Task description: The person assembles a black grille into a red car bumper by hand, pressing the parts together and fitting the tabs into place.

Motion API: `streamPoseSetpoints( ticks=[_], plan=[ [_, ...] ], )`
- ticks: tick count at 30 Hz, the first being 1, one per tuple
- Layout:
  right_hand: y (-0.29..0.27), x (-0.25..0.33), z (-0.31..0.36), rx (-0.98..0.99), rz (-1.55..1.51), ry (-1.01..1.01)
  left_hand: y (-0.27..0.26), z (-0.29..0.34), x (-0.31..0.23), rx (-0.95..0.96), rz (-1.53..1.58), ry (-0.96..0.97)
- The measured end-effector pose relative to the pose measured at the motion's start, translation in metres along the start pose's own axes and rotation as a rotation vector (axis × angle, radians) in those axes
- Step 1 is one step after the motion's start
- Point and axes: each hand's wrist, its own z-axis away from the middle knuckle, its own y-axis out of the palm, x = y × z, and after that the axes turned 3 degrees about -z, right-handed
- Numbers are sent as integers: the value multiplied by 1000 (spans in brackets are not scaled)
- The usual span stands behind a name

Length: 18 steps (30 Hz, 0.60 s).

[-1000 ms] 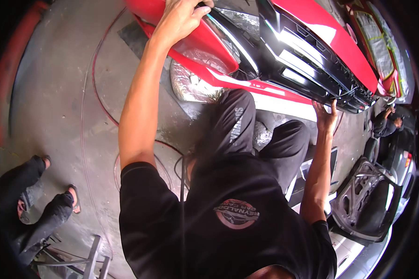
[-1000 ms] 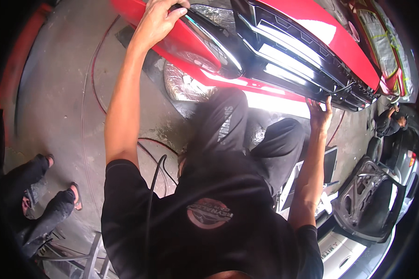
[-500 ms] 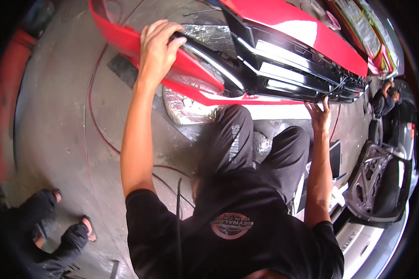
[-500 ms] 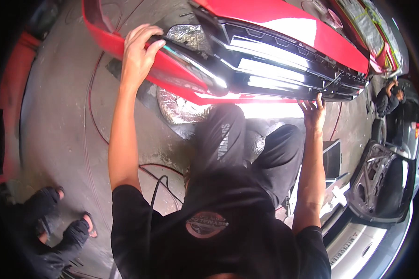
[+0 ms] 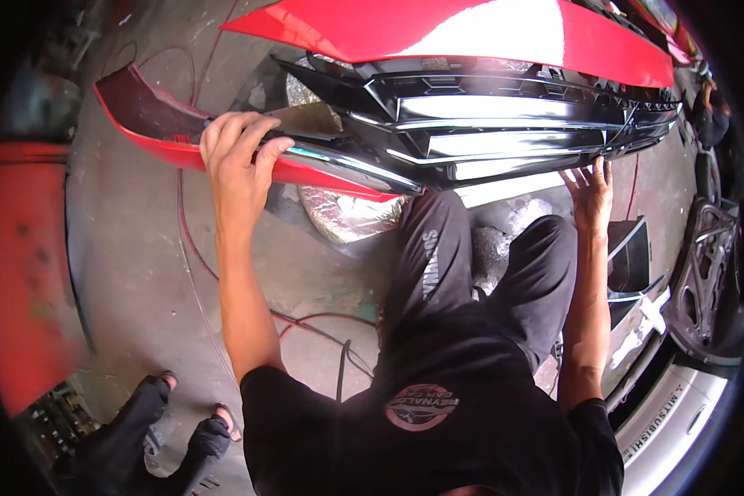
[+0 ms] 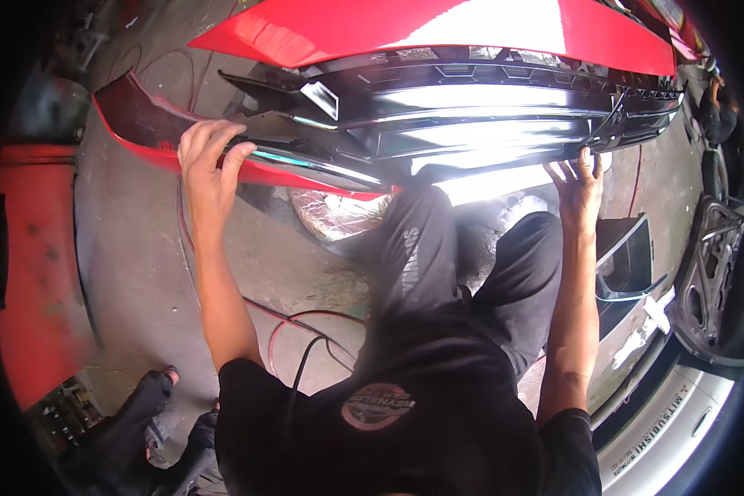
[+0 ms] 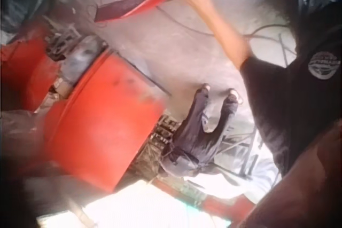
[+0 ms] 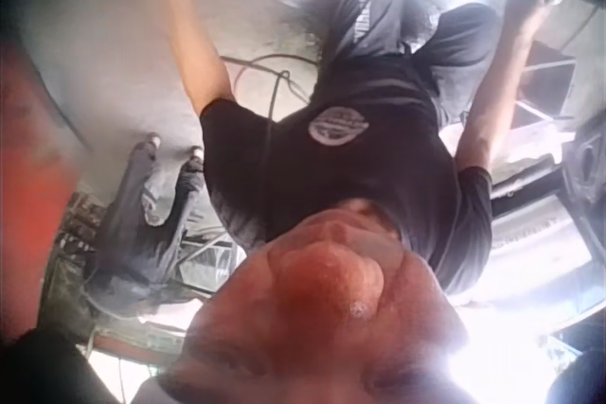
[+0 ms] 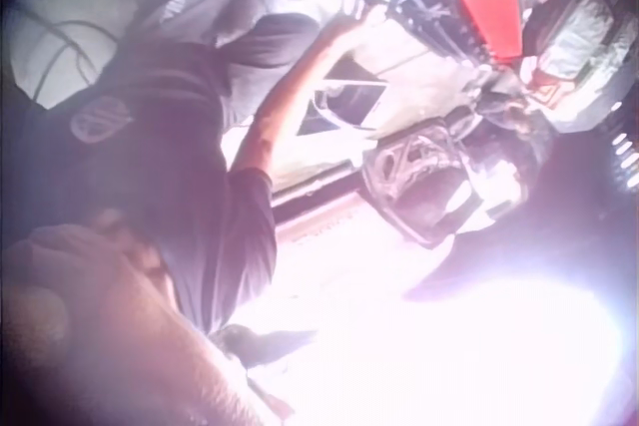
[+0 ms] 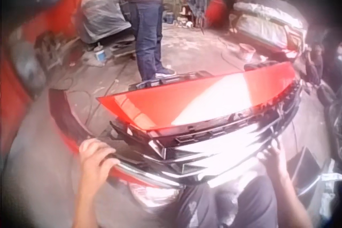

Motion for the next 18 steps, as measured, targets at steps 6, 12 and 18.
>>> streamPoseSetpoints(
  ticks=[6, 12, 18],
  plan=[
    [6, 1, 4, -188, -19, 19, -9, -13, -31, 102, -166, 71],
    [9, 7, 4, -185, 31, -43, -13, -32, -102, -223, 35, -9],
    [23, 21, 16, -131, -203, 28, 19, -87, -219, -75, 41, 361]
  ],
)
